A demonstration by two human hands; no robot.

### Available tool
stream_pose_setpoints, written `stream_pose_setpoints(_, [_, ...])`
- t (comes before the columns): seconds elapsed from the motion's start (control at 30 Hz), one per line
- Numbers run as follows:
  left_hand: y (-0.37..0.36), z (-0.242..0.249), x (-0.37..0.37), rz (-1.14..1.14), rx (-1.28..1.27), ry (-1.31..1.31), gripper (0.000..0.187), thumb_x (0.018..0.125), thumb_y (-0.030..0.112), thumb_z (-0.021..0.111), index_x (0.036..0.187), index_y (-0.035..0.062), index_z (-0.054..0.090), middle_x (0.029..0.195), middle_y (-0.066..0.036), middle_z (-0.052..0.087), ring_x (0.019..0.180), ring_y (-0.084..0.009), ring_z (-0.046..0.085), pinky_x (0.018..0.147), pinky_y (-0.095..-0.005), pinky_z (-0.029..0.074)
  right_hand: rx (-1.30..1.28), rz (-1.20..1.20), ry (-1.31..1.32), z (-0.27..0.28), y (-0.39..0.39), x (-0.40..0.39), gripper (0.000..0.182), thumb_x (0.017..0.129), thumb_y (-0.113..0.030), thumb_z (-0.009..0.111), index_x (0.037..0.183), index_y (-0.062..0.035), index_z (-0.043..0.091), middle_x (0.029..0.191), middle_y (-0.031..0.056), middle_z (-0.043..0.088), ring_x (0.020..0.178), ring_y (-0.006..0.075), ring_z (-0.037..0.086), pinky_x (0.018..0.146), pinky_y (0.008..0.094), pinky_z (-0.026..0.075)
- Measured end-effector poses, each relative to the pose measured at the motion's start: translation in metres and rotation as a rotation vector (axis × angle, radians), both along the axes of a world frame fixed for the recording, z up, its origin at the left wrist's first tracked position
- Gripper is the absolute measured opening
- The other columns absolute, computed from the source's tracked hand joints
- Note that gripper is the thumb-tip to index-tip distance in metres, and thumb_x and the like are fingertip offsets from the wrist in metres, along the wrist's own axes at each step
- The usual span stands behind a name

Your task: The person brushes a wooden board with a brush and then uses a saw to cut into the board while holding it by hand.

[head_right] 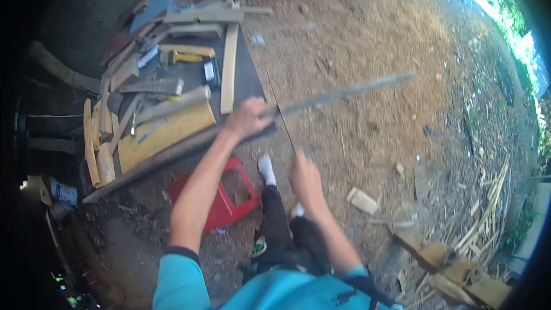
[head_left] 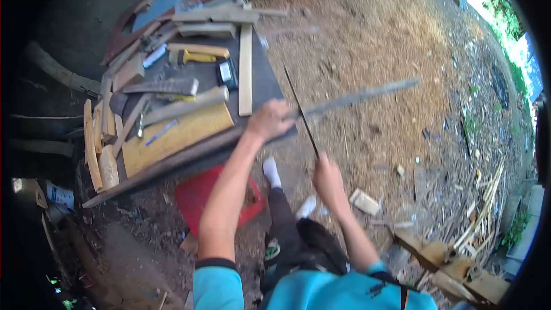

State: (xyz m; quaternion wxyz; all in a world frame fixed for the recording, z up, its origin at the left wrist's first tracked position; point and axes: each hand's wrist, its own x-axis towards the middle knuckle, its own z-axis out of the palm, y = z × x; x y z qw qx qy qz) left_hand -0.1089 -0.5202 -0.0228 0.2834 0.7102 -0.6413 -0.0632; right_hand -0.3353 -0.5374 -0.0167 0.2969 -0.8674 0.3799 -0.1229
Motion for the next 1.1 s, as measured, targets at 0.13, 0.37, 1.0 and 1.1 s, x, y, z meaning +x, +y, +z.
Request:
stream_pose_setpoints(0.13, [0.0,0.008,-0.008,0.016,0.068,-0.004,0.02,0.07,0.022,0.067,0.074,0.0044,0.059,0.078,-0.011,0.056,0.08,-0.0282,0.057,0.074,-0.0367,0.048,-0.028,0.035,0.004,-0.016,-0.022,0.047,0.026,0.078,-0.003,0.048,0.102,0.004,0.051,0.076,0.0253,0.06,0.068,0.0378,0.061,0.057,0.0471,0.049])
stream_pose_setpoints(0.37, [-0.001,0.007,-0.006,0.005,0.082,0.021,0.022,0.069,0.021,0.068,0.078,0.0028,0.06,0.077,-0.011,0.056,0.081,-0.0291,0.057,0.073,-0.0368,0.047,0.034,0.003,0.032,-0.003,-0.011,0.013,0.019,0.078,-0.005,0.048,0.095,0.0036,0.049,0.079,0.0266,0.058,0.073,0.0392,0.06,0.062,0.0483,0.048])
stream_pose_setpoints(1.0, [0.003,0.01,-0.008,-0.053,0.092,-0.017,0.023,0.069,0.019,0.068,0.084,0.0028,0.061,0.075,-0.011,0.054,0.078,-0.0285,0.055,0.071,-0.037,0.046,0.011,0.036,-0.022,-0.009,-0.029,0.05,0.025,0.077,-0.006,0.049,0.101,0.0018,0.048,0.077,0.025,0.058,0.073,0.0414,0.058,0.062,0.0484,0.047])
stream_pose_setpoints(1.1, [0.003,0.004,-0.005,-0.06,0.023,-0.036,0.022,0.07,0.019,0.068,0.084,0.0036,0.06,0.076,-0.011,0.054,0.078,-0.0283,0.055,0.072,-0.0371,0.046,0.164,0.037,0.076,0.004,0.012,-0.04,0.045,0.077,-0.005,0.047,0.121,0.0029,0.042,0.073,0.0238,0.058,0.07,0.0393,0.06,0.061,0.0492,0.047])
